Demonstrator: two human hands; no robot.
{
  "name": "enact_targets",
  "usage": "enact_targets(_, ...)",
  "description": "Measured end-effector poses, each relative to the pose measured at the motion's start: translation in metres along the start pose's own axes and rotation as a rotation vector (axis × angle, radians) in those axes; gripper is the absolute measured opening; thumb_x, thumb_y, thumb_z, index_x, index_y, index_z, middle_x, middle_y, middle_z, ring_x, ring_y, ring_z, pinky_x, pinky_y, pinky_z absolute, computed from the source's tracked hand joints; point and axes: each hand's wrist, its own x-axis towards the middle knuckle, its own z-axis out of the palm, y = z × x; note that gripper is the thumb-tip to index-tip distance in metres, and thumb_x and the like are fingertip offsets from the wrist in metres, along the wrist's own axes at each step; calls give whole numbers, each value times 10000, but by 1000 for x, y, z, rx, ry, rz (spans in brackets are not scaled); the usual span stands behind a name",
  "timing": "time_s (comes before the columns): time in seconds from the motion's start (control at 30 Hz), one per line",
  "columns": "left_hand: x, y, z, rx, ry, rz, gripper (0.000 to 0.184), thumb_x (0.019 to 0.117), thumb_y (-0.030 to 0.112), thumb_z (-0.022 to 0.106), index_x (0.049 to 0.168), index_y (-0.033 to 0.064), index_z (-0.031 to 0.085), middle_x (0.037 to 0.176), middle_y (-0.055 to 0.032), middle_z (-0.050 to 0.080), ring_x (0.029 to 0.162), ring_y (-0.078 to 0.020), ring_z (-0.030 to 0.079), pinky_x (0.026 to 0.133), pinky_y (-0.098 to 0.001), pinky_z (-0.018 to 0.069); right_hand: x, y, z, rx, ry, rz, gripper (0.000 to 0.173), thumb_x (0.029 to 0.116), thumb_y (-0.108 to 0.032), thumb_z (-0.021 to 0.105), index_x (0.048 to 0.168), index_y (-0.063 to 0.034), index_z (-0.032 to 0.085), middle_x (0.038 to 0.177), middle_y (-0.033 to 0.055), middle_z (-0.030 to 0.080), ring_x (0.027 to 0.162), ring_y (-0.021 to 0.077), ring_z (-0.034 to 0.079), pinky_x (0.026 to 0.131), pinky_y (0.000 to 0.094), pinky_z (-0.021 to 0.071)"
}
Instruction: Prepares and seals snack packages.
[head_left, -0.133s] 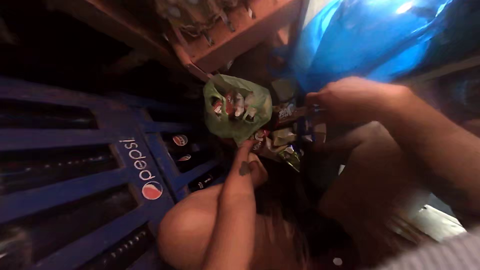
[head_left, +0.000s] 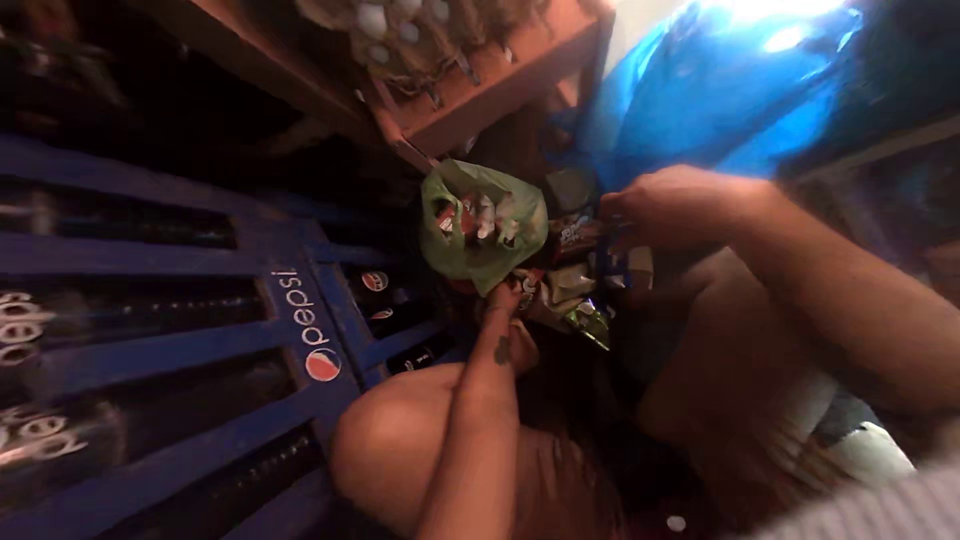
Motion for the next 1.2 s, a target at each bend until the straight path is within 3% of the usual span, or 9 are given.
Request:
enact_targets(0.1, -5, 20, -6, 153, -84, -137, 648, 911, 349, 748, 1430, 24, 539, 1366, -249, 606, 1283, -427, 576, 1066, -633, 453, -2, -6, 0, 5, 69, 59, 362, 993, -400, 666, 1209, -110, 645, 1016, 175, 688, 998, 409, 665, 799, 641, 499)
enact_targets(0.2, -35, 59, -37, 312, -139, -115, 677, 967, 262, 692, 1513, -19, 408, 1389, -309, 561, 1290, -495, 545, 1048, -656, 443, -3, 0, -5, 113, 240, 103, 392, 993, -393, 669, 1277, -124, 645, 1080, 191, 690, 1040, 426, 658, 834, 668, 490)
enact_targets(0.3, -51, 94, -101, 420, -296, 8, 521, 1006, 265, 635, 1434, -12, 527, 1361, -302, 589, 1277, -491, 560, 1030, -689, 439, -2, 10, -11, 257, 434, 70, 392, 993, -354, 679, 1296, -110, 634, 1062, 188, 689, 994, 406, 663, 840, 653, 495)
enact_targets(0.4, -62, 105, -188, 122, -205, 285, 762, 826, 223, 868, 1439, -27, 490, 1304, -275, 619, 1239, -436, 590, 1062, -646, 441, 4, 10, -8, 437, 633, -34, 399, 979, -335, 704, 1295, -98, 643, 1038, 168, 701, 935, 353, 679, 842, 614, 519)
enact_targets(0.53, -123, 106, -270, -501, 175, 478, 773, 820, 116, 857, 1453, -19, 435, 1288, -186, 632, 1180, -227, 633, 1041, -430, 522, 3, -7, -6, 635, 841, -148, 420, 992, -351, 684, 1291, -66, 610, 1025, 154, 690, 838, 276, 675, 781, 526, 554)
enact_targets(0.63, -139, 91, -266, -899, 422, 484, 743, 848, 67, 801, 1471, 6, 402, 1218, -138, 632, 1039, -148, 663, 907, -346, 584, 3, -22, -1, 769, 898, -283, 400, 1000, -329, 670, 1266, -37, 607, 968, 105, 670, 760, 183, 641, 717, 416, 563)
enact_targets(0.77, -150, 95, -250, -1062, 437, 543, 720, 831, 23, 804, 1437, 6, 416, 1143, -102, 655, 968, -122, 677, 852, -325, 599, 5, -46, 9, 838, 858, -478, 396, 973, -203, 671, 1311, -13, 592, 1039, 55, 700, 829, 76, 663, 754, 282, 580)
enact_targets(1.0, -160, 97, -254, -1063, 385, 645, 769, 905, 38, 714, 1554, 35, 301, 1374, -133, 575, 1154, -126, 633, 979, -317, 553, 16, -64, 15, 1021, 850, -538, 217, 951, -141, 689, 1135, -32, 655, 940, 4, 703, 823, 39, 680, 775, 248, 592)
enact_targets(1.2, -148, 92, -254, -1120, 421, 574, 481, 1042, 188, 582, 1480, 40, 450, 1314, -100, 612, 1107, -123, 639, 956, -331, 554, 29, -70, 18, 1072, 947, -536, 143, 1020, -157, 591, 1051, -41, 668, 879, -11, 702, 798, 31, 680, 767, 251, 590)
